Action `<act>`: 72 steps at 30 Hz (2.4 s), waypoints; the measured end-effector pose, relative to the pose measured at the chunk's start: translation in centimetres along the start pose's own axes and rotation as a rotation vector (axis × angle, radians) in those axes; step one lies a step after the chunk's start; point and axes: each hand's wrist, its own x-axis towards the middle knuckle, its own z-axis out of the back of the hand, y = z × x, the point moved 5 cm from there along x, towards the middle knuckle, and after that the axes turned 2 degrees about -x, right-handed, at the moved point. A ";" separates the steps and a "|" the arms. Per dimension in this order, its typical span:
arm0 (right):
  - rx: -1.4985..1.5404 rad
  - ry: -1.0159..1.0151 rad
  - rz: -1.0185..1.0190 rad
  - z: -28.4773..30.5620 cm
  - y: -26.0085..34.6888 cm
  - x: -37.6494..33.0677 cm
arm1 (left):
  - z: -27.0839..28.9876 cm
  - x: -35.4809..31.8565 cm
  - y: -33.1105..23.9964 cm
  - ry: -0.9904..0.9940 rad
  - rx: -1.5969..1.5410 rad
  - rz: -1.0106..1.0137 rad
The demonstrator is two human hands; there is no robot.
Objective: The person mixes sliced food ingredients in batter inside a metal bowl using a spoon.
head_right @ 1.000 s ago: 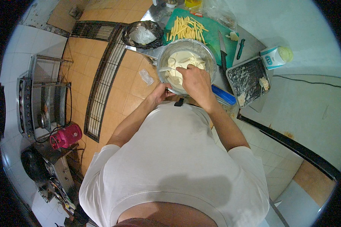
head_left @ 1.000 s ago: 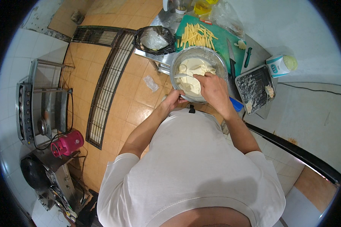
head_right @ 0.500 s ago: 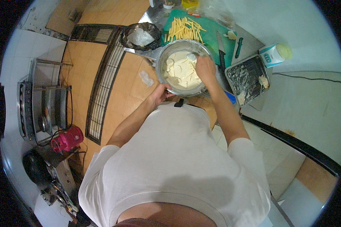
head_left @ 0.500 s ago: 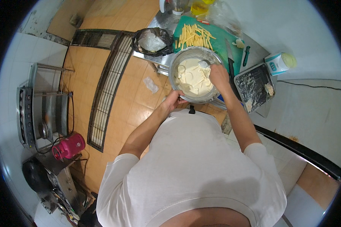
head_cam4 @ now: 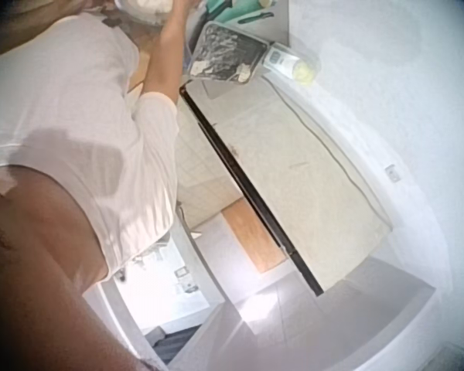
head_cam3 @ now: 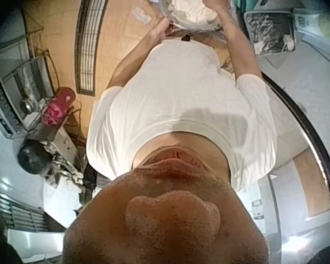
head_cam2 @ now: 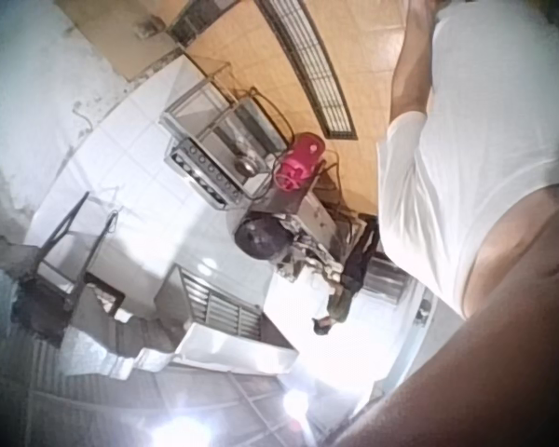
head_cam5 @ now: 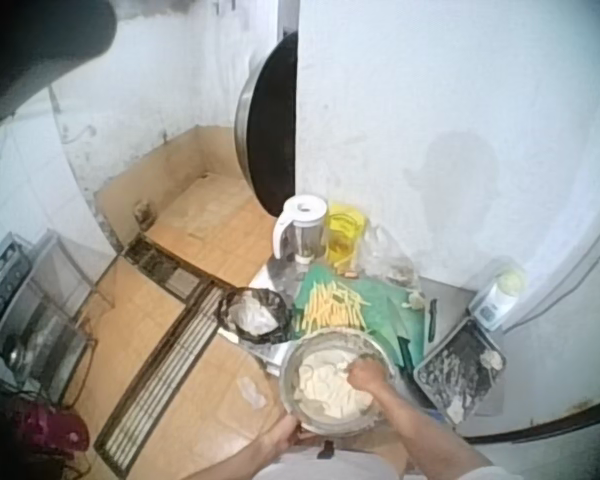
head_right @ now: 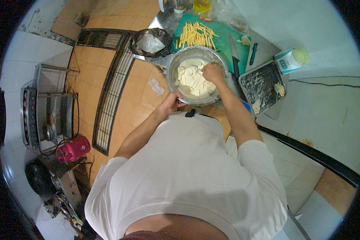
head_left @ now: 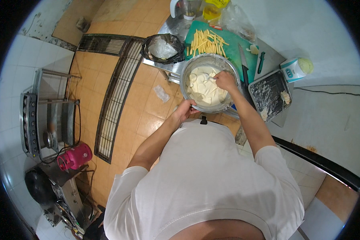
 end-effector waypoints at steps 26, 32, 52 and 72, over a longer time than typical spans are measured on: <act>-0.014 -0.215 0.207 8.8 8.6 -4.6 | 0.1 0.0 0.2 -0.020 -0.031 -0.005; -0.054 -0.235 0.232 9.7 9.2 -5.2 | 0.2 0.1 0.2 -0.022 -0.016 0.013; -0.122 -0.298 0.272 12.7 10.5 -6.9 | -0.1 -0.2 -0.1 -0.038 -0.025 -0.021; 0.018 -0.374 0.251 14.2 10.4 -9.5 | 0.4 0.1 0.3 -0.073 0.039 -0.046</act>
